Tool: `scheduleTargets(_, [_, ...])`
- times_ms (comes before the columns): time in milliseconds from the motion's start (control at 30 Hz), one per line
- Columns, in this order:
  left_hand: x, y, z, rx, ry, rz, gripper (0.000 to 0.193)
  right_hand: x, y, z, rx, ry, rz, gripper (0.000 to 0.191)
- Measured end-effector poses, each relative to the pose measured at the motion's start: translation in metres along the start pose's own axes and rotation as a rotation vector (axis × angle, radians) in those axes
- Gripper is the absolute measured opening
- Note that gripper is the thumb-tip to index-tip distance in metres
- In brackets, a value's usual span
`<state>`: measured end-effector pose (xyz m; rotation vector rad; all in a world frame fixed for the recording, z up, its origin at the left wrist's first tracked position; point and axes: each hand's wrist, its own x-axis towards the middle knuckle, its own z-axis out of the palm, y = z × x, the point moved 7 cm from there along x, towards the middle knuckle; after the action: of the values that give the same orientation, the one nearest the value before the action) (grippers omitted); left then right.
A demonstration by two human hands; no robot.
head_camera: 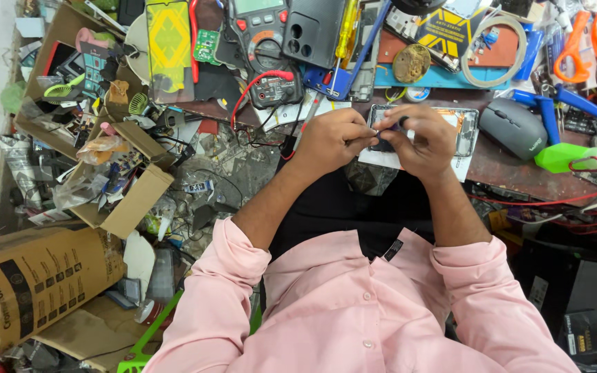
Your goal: The person pries open the back cover of a blue smartphone, removes the battery, and unscrews and lifts out an internal component using a screwdriver at a cluttered repair workbench.
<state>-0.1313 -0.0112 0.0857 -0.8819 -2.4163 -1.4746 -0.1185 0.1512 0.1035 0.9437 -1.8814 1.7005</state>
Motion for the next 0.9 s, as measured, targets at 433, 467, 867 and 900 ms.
scheduleTargets(433, [0.001, -0.020, 0.005, -0.157, -0.139, -0.157, 0.014, -0.009, 0.006, -0.001, -0.127, -0.030, 0.027, 0.038])
scheduleTargets(467, [0.001, -0.019, 0.005, -0.134, -0.131, -0.136, 0.015, -0.010, 0.003, -0.001, -0.173, -0.036, -0.032, 0.040])
scheduleTargets(867, [0.002, -0.013, 0.003, -0.072, -0.064, -0.058, 0.014, -0.018, 0.009, -0.003, -0.176, -0.045, -0.038, 0.055])
scheduleTargets(900, [0.001, -0.013, 0.003, -0.076, -0.062, -0.052, 0.014, -0.017, 0.007, -0.002, -0.243, -0.033, -0.057, 0.059])
